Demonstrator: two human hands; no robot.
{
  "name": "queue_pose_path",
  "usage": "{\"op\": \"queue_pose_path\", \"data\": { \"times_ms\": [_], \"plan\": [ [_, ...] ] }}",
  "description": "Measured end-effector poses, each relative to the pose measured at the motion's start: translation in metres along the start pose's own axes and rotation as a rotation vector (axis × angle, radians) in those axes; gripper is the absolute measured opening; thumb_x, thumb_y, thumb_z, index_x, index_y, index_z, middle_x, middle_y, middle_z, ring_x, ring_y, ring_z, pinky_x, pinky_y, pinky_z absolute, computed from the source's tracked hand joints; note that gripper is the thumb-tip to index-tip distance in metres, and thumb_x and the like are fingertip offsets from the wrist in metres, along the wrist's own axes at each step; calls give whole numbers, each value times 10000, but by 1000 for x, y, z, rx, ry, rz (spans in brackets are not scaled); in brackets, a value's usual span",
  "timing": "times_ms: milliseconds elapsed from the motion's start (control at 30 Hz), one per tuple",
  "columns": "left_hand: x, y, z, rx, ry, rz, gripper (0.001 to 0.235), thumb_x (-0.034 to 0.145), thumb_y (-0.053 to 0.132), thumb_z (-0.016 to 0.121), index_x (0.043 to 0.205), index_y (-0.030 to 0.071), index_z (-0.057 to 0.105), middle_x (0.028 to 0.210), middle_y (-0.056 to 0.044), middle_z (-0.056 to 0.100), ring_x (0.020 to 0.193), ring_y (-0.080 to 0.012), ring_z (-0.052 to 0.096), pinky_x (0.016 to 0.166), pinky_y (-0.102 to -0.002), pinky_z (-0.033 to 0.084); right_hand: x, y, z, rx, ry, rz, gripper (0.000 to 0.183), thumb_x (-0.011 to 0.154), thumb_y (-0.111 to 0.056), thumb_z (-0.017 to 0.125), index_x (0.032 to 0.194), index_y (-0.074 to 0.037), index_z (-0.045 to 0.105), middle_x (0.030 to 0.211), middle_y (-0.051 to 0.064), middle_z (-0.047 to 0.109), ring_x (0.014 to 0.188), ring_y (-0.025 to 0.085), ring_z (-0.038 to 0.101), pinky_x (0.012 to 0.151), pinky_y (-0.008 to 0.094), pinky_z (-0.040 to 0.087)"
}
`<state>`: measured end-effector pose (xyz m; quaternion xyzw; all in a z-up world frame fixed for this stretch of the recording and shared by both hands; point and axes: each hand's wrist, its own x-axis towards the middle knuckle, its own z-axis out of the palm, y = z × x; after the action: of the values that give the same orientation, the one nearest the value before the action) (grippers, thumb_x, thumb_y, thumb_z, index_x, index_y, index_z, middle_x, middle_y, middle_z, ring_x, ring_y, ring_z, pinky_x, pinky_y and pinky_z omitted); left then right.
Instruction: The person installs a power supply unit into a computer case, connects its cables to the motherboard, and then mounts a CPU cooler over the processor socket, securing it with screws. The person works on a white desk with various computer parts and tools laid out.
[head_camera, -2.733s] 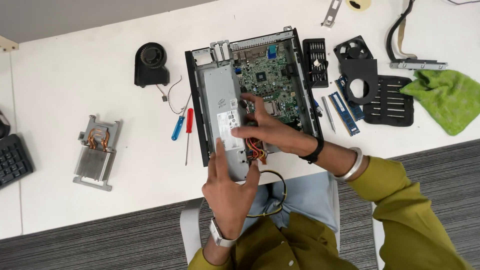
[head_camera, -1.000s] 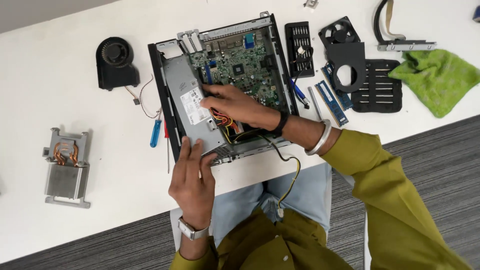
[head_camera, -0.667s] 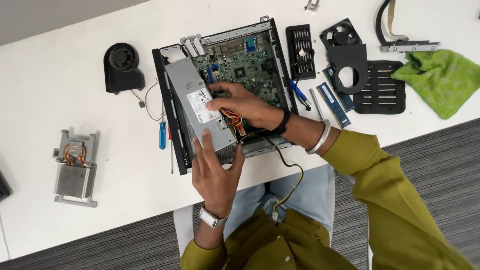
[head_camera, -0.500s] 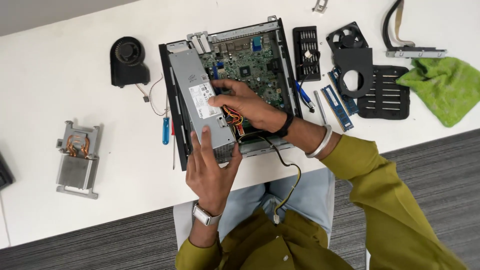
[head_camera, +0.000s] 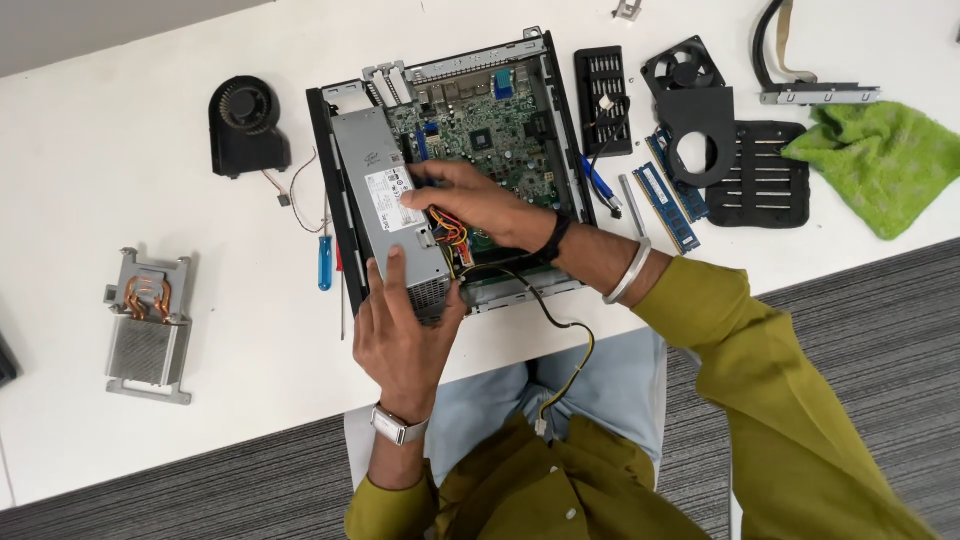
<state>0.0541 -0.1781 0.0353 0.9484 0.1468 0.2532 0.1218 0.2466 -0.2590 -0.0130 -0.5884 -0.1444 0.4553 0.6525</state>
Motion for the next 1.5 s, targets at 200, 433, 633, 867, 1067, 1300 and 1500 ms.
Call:
{"op": "queue_pose_path", "data": {
  "times_ms": [200,433,633,867,1067,1300,1500],
  "plan": [
    [3,-3,-1,22,-33,-7,727,826,404,871,1387,38,588,1282,-309,670,946,-372,736,794,-422,611,8,2,-4,-53,-84,-1,688,945,-349,696,1499,6,494,1306,133,702,1198,170,659,1037,290,515],
    [-2,-3,-4,1,-83,-126,720,813,327,891,1407,45,596,1327,-298,618,1077,-418,661,840,-469,587,9,4,-1,-344,-86,-44,756,969,-419,629,1561,-27,368,1201,143,753,1087,180,724,940,308,592],
    [0,-7,-8,59,-104,-129,704,764,279,900,1374,58,628,1323,-264,616,1127,-397,602,935,-475,526,14,6,-5,-268,-145,-5,786,998,-328,629,1582,-1,217,1257,138,740,1131,158,701,990,314,560],
    [-8,-22,1,-160,-237,-204,507,763,236,943,1191,84,719,1368,-107,645,1136,-266,583,998,-415,523,16,15,-6,-313,-132,-16,779,955,-149,712,1579,28,279,1213,174,769,1055,135,716,913,271,558],
    [22,-5,-16,49,-188,-185,600,628,306,955,1139,62,757,1289,-112,643,1151,-337,545,916,-489,432,11,17,-9,-355,-164,-196,754,949,-68,705,1575,53,302,1194,148,765,1009,116,731,895,247,589],
    [20,-28,-13,-85,-273,-90,614,705,314,927,1222,57,718,1332,-76,602,1244,-336,508,1038,-486,449,5,16,3,-335,-55,-176,721,870,-123,804,1458,74,437,862,107,786,746,114,723,677,269,592],
    [17,-40,-5,-34,-432,-50,724,663,322,911,1311,65,715,1283,-91,615,1192,-316,519,971,-471,461,11,17,17,-818,-3,-213,532,859,-523,802,1003,-15,738,754,104,742,697,206,745,641,348,566]
  ]
}}
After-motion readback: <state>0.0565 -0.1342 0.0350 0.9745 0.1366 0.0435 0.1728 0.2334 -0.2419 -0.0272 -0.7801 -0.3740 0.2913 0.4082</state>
